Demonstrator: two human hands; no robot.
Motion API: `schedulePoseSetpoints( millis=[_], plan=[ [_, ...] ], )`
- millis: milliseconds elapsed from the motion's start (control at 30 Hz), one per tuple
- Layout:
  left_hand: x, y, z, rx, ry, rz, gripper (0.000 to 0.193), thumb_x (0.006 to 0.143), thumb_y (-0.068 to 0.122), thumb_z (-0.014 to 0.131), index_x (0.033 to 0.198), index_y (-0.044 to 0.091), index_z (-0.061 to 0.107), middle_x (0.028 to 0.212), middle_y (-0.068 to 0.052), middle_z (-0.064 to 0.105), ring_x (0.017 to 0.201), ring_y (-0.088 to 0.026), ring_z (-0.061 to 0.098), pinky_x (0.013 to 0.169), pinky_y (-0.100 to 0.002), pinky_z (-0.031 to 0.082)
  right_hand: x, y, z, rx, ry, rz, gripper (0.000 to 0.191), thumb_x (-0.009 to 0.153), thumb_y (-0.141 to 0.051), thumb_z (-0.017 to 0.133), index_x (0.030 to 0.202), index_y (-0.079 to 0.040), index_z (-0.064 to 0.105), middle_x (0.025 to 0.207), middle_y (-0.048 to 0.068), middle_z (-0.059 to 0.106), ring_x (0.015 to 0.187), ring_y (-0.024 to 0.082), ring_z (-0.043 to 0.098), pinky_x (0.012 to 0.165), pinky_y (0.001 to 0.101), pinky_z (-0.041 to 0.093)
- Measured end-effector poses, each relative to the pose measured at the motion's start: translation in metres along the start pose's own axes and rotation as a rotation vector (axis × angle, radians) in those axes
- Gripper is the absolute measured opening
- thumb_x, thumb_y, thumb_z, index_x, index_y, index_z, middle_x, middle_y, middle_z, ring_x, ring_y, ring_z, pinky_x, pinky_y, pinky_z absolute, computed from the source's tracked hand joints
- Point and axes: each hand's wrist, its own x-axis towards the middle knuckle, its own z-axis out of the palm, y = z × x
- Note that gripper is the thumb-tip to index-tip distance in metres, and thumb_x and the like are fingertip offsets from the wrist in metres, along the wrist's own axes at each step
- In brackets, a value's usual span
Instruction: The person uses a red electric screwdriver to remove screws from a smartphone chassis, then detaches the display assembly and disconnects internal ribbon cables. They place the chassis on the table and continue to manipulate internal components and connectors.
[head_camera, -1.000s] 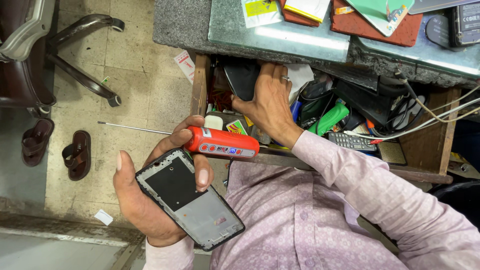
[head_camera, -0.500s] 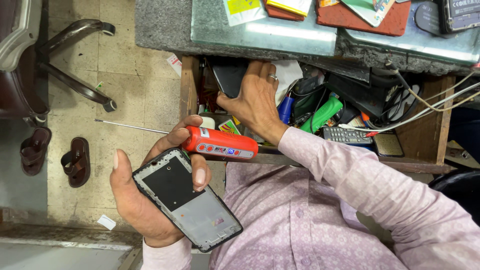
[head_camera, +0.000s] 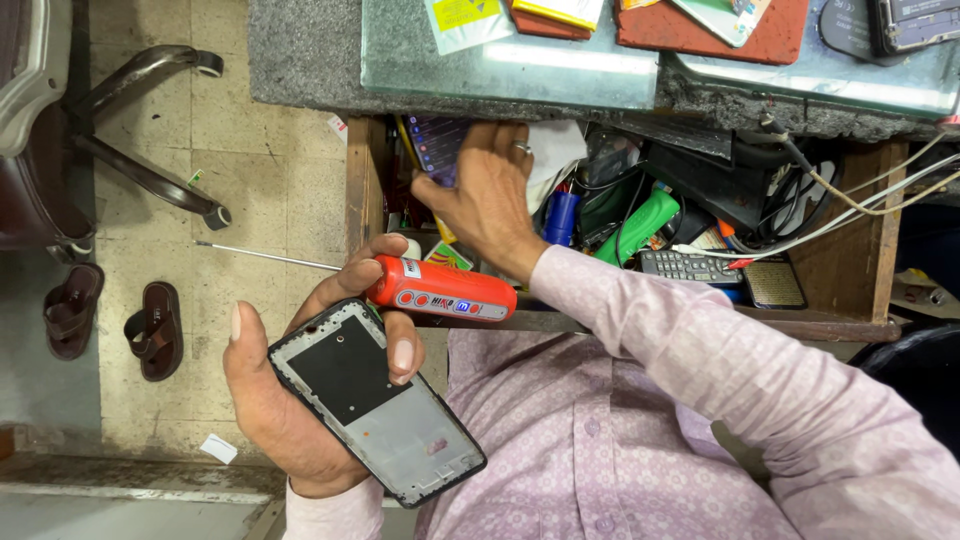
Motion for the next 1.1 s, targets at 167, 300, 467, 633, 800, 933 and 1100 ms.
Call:
schedulePoseSetpoints(
  millis=[167,300,467,633,800,933,1100],
  plan=[
    [0.005,0.0,0.004,0.049,0.02,0.018,0.082,0.111,0.06,0.036,0.128,-0.014,0.063,0.146,-0.03,0.045,0.085,-0.03,0.059,0.076,-0.036,0.047,0.006,-0.013,-0.015,0.117,-0.414,0.248,0.078,0.086,-0.057,0.076,0.117,0.011,0.053,0.117,0.034,0.062,0.112,0.045,0.061,0.107,0.0529,0.044],
    [0.012,0.007,0.004,0.052,0.019,0.029,0.081,0.111,0.061,0.036,0.128,-0.014,0.064,0.148,-0.03,0.045,0.082,-0.029,0.059,0.077,-0.037,0.047,-0.007,-0.001,-0.043,0.165,-0.271,-0.151,0.082,0.062,-0.035,0.093,0.113,0.011,0.047,0.107,0.037,0.061,0.095,0.053,0.06,0.081,0.0557,0.048],
    [0.025,0.011,0.011,0.072,0.054,0.027,0.081,0.11,0.061,0.035,0.133,-0.011,0.064,0.155,-0.028,0.044,0.085,-0.03,0.059,0.078,-0.037,0.047,0.001,0.017,-0.044,0.197,-0.302,-0.151,0.086,0.075,-0.028,0.085,0.139,0.008,0.04,0.119,0.033,0.061,0.106,0.051,0.06,0.089,0.0548,0.052],
    [0.039,0.006,0.029,0.091,0.047,0.012,0.081,0.108,0.06,0.033,0.133,-0.012,0.061,0.157,-0.031,0.046,0.083,-0.029,0.059,0.075,-0.036,0.047,0.022,0.025,-0.038,0.143,-0.414,-0.062,0.074,0.087,-0.036,0.082,0.138,0.002,0.044,0.122,0.028,0.059,0.113,0.047,0.057,0.094,0.0537,0.05],
    [0.053,0.003,0.044,0.088,0.045,-0.004,0.082,0.109,0.06,0.032,0.133,-0.013,0.06,0.155,-0.029,0.044,0.083,-0.028,0.059,0.071,-0.037,0.048,0.019,0.029,-0.043,0.154,-0.324,-0.297,0.1,0.073,-0.029,0.084,0.147,0.011,0.03,0.132,0.041,0.046,0.119,0.055,0.047,0.096,0.0548,0.044],
    [0.061,0.004,0.054,0.066,0.009,-0.021,0.082,0.108,0.06,0.031,0.133,-0.013,0.06,0.157,-0.028,0.043,0.083,-0.027,0.06,0.072,-0.037,0.049,0.025,0.03,-0.052,0.178,-0.335,-0.367,0.098,0.081,-0.032,0.082,0.151,0.009,0.027,0.136,0.038,0.046,0.126,0.055,0.045,0.105,0.0538,0.04],
    [0.074,0.0,0.067,0.065,-0.032,-0.052,0.082,0.108,0.059,0.03,0.132,-0.012,0.061,0.154,-0.03,0.044,0.082,-0.027,0.061,0.071,-0.035,0.05,0.023,0.028,-0.085,0.207,-0.667,-0.156,0.088,0.094,-0.024,0.068,0.165,-0.003,0.022,0.133,0.027,0.054,0.117,0.041,0.058,0.102,0.0468,0.046]
  ],
)
